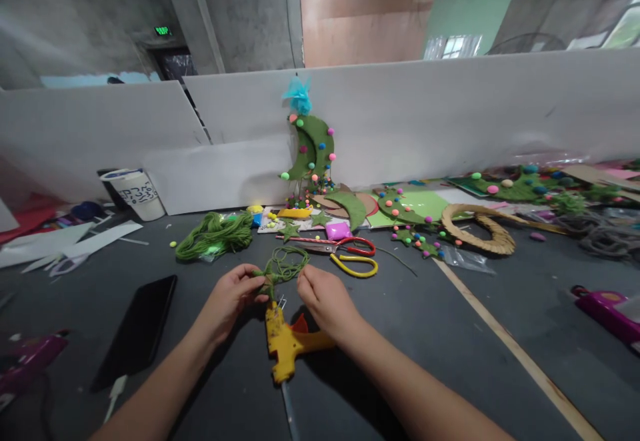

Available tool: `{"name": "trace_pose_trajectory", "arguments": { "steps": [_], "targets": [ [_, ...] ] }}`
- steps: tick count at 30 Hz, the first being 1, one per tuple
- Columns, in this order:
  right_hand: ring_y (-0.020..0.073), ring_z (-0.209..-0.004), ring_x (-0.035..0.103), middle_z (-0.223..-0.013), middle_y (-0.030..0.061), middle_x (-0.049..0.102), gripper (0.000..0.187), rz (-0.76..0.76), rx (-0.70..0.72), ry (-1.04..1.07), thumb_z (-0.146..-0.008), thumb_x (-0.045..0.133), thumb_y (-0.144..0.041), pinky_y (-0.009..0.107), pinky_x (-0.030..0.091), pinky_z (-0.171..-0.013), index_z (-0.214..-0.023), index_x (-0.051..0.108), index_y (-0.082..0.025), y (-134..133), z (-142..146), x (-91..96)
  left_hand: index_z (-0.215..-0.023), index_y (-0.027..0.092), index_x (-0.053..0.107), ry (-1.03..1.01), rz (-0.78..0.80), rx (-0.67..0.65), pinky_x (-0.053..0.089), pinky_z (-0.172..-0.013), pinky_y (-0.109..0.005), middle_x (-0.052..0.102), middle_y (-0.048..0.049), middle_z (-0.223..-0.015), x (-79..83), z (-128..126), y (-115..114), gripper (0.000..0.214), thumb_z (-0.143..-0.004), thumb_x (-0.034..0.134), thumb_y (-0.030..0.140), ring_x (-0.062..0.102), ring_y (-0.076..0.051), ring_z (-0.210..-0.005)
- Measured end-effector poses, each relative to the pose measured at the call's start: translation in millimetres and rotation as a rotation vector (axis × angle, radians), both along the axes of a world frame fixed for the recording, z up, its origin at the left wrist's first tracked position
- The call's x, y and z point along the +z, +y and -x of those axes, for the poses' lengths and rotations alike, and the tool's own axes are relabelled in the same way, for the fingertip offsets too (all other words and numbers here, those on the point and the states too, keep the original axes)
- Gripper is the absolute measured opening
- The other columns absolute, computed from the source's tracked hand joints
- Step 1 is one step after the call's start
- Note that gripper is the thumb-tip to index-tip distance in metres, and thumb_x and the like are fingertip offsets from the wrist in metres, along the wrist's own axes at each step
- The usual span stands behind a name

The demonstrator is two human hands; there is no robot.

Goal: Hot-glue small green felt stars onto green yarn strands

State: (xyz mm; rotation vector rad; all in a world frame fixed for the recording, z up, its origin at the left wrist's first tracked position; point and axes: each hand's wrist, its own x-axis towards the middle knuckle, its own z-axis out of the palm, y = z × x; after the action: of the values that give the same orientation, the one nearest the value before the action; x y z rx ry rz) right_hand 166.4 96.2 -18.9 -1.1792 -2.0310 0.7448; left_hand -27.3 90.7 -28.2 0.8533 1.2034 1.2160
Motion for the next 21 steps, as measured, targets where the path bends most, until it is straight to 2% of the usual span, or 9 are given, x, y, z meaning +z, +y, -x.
{"name": "trace_pose_trajectory", "arguments": {
  "steps": [5, 9, 11, 13, 15, 17, 21],
  "targets": [
    [0.0104, -0.050, 0.032, -0.053, -0.0048, 0.035, 0.025, -0.056, -0.036, -0.136, -0.082, 0.036, -0.018, 0.022, 0.020, -0.049, -0.058, 0.035, -0.020, 0, 3, -4.5, -0.075, 0.015, 0.053, -0.007, -0.008, -0.001, 0.054, -0.056, -0.026, 0.057, 0.0018, -0.065, 2.2, -2, 0, 0.022, -0.062, 0.071, 0.018, 0.055, -0.010, -0.059],
    [0.0098, -0.049, 0.032, -0.050, -0.0043, 0.038, 0.034, -0.045, -0.047, -0.201, -0.086, 0.042, -0.031, 0.023, 0.019, -0.048, -0.054, 0.041, -0.018, 2, 0, -2.3, -0.076, 0.015, 0.052, -0.004, -0.017, -0.035, 0.054, -0.056, -0.025, 0.058, 0.0017, -0.066, 1.7, -4, -1, 0.022, -0.063, 0.070, 0.019, 0.056, -0.010, -0.059],
    [0.0104, -0.053, 0.039, -0.055, -0.0028, 0.047, 0.028, -0.031, 0.020, -0.258, -0.083, 0.050, -0.035, 0.022, 0.023, -0.050, -0.061, 0.050, -0.017, 0, -5, 5.2, -0.076, 0.015, 0.052, 0.009, -0.020, -0.037, 0.054, -0.057, -0.025, 0.057, 0.0022, -0.065, 0.9, -4, -2, 0.022, -0.064, 0.070, 0.019, 0.056, -0.010, -0.058],
    [0.0126, -0.065, 0.048, -0.071, 0.0002, 0.057, 0.015, -0.038, 0.158, -0.308, -0.076, 0.059, -0.031, 0.021, 0.029, -0.056, -0.081, 0.057, -0.017, -5, -12, 15.7, -0.076, 0.015, 0.053, 0.021, -0.024, -0.019, 0.054, -0.057, -0.025, 0.057, 0.0026, -0.065, 0.4, -3, -1, 0.022, -0.063, 0.071, 0.020, 0.055, -0.009, -0.058],
    [0.0158, -0.079, 0.052, -0.091, 0.0039, 0.059, 0.033, -0.060, 0.335, -0.381, -0.070, 0.063, -0.028, 0.023, 0.035, -0.065, -0.100, 0.056, -0.018, -13, -18, 25.2, -0.077, 0.015, 0.054, 0.030, -0.026, 0.009, 0.054, -0.057, -0.025, 0.057, 0.0028, -0.066, 0.0, -1, 1, 0.023, -0.063, 0.071, 0.021, 0.055, -0.009, -0.058],
    [0.0177, -0.082, 0.051, -0.096, 0.0054, 0.056, 0.035, -0.063, 0.457, -0.495, -0.067, 0.063, -0.025, 0.025, 0.037, -0.067, -0.100, 0.057, -0.018, -22, -20, 29.5, -0.076, 0.015, 0.055, 0.035, -0.023, 0.037, 0.054, -0.057, -0.024, 0.056, 0.0028, -0.066, -0.7, 2, 4, 0.023, -0.062, 0.072, 0.022, 0.055, -0.009, -0.060],
    [0.0210, -0.084, 0.050, -0.098, 0.0095, 0.054, 0.028, -0.131, 0.435, -0.633, -0.068, 0.054, -0.016, 0.029, 0.039, -0.068, -0.096, 0.055, -0.015, -34, -12, 20.4, -0.076, 0.015, 0.056, 0.040, -0.013, 0.071, 0.054, -0.058, -0.025, 0.058, 0.0016, -0.068, -3.0, 8, 9, 0.024, -0.061, 0.074, 0.022, 0.057, -0.011, -0.062]
  ]
}}
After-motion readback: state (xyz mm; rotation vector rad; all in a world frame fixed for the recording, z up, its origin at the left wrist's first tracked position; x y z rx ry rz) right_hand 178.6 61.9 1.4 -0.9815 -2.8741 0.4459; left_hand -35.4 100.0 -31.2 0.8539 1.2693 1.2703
